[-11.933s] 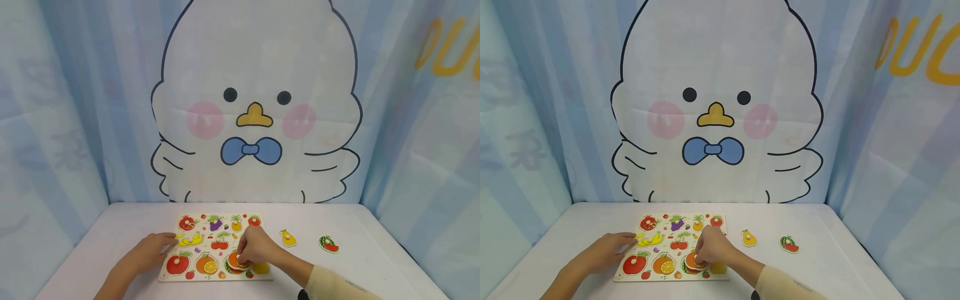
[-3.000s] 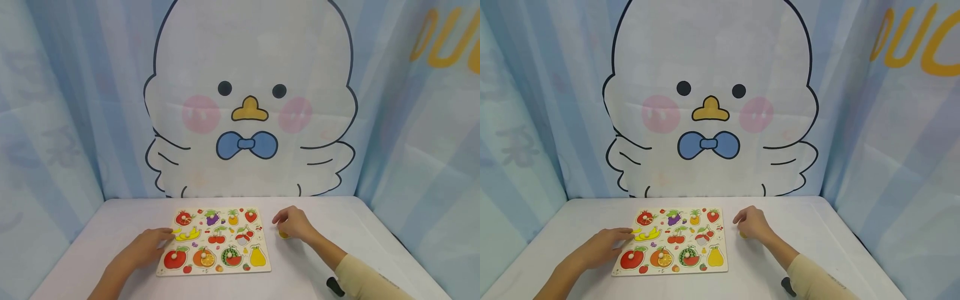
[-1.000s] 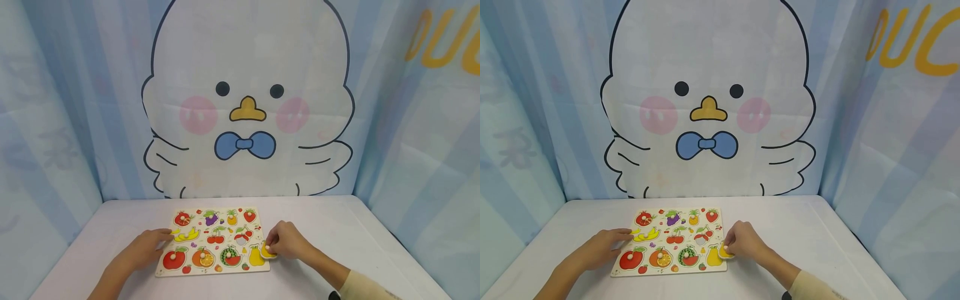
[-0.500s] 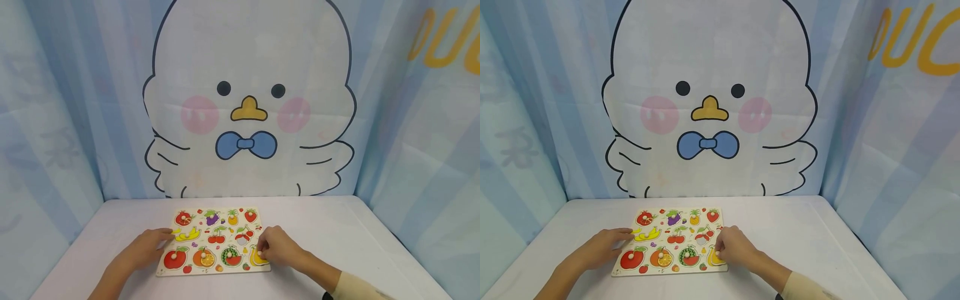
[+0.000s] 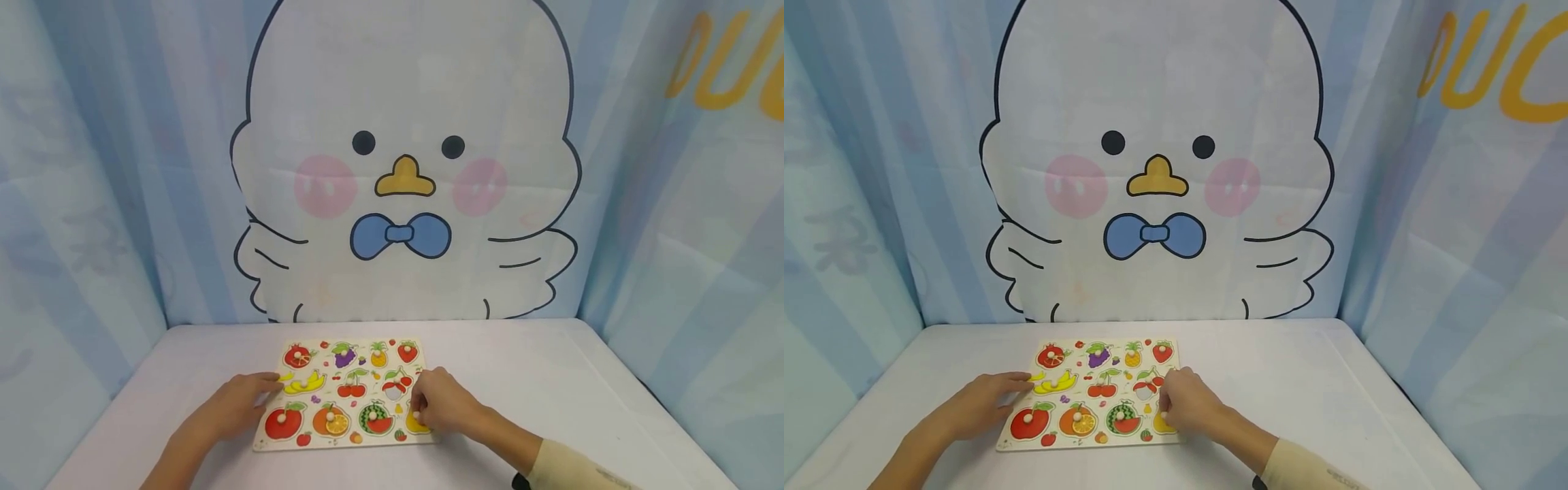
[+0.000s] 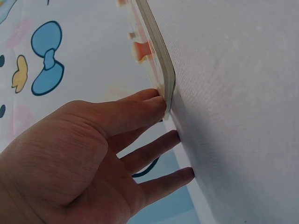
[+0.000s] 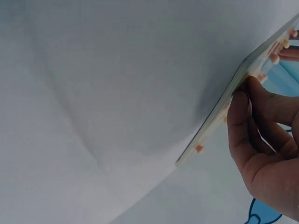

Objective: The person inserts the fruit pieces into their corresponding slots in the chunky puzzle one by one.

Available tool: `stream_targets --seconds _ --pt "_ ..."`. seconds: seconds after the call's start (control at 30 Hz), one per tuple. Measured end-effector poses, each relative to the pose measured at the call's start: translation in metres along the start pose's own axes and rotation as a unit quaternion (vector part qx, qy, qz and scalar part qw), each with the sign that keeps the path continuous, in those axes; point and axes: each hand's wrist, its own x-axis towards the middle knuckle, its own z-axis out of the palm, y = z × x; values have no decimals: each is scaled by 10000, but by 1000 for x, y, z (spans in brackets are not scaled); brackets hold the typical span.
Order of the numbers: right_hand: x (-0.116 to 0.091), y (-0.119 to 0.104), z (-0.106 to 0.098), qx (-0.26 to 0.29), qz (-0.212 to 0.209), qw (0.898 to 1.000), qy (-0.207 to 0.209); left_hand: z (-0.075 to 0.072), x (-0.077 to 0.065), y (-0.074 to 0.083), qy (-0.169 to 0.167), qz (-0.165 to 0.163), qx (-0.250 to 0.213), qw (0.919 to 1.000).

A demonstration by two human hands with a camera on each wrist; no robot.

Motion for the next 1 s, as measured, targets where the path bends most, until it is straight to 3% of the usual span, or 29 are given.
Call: stream_targets --seconds 0.17,0.4,0.77,1.0 --pt "-4 0 0 135 5 9999 65 -1 -1 0 -63 -11 -61 10000" --pt "-1 3 1 139 -452 9988 -89 0 -1 -4 -30 -3 14 10000" --pt "-2 5 4 135 -573 9981 -152 1 -2 -4 -87 88 45 9999" --pt "-3 4 1 259 -750 9959 -430 1 -4 -7 -106 63 110 9999"
